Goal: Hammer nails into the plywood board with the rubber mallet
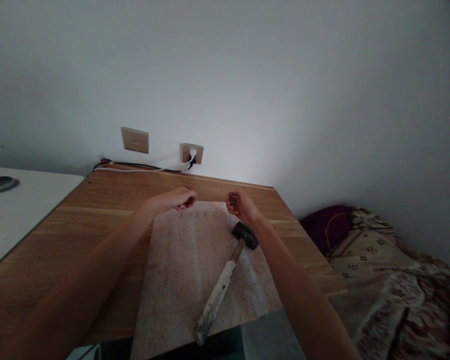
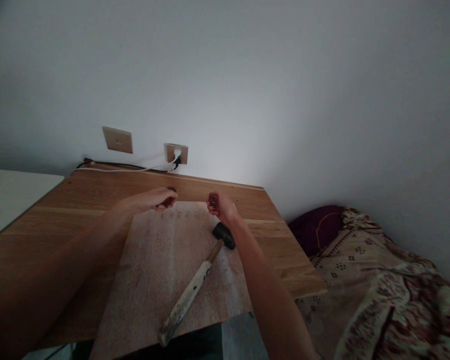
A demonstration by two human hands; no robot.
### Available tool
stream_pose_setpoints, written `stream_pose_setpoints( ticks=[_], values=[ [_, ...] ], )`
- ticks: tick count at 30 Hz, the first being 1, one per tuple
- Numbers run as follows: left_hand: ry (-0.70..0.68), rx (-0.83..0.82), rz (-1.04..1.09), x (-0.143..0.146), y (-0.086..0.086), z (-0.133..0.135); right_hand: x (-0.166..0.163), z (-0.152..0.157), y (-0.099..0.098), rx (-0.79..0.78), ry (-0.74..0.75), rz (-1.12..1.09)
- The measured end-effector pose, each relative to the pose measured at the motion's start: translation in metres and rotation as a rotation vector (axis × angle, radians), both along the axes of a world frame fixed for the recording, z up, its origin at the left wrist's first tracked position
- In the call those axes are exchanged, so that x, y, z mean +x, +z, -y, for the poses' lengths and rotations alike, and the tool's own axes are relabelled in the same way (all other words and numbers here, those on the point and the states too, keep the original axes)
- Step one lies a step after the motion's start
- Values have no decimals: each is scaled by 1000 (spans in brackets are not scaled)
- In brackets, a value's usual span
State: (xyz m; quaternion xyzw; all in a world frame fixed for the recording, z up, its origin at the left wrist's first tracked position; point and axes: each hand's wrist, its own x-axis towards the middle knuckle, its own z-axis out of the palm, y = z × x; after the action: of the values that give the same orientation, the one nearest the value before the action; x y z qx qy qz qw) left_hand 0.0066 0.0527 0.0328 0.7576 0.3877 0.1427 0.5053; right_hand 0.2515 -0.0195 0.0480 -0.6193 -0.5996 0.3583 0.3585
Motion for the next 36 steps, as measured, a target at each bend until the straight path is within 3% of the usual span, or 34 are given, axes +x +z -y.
stream_pose_setpoints(
  ticks=[5,11,15,23,26,29,31,33,36],
  values=[
    [-164,469,-341,8,-11,11,-15,-2,-13,-52,-7,211],
    [-178,713,-531,21,-14,24,-31,12,-19,-58,-34,490],
    [-132,752,-563,23,-16,26,-35,11,-14,-6,-37,444],
    [-73,656,-536,22,-20,23,-8,-6,4,131,-60,25],
    [-108,678,-545,22,-21,26,-12,-3,-5,100,-44,63],
    [-89,682,-473,22,-19,22,-28,1,-20,43,-18,260],
    [28,624,-310,21,-15,16,-40,3,-28,13,15,419],
    [199,427,-19,20,-8,9,-50,5,-32,-8,52,559],
    [402,-219,538,19,1,3,-58,5,-32,-33,109,715]
  ],
)
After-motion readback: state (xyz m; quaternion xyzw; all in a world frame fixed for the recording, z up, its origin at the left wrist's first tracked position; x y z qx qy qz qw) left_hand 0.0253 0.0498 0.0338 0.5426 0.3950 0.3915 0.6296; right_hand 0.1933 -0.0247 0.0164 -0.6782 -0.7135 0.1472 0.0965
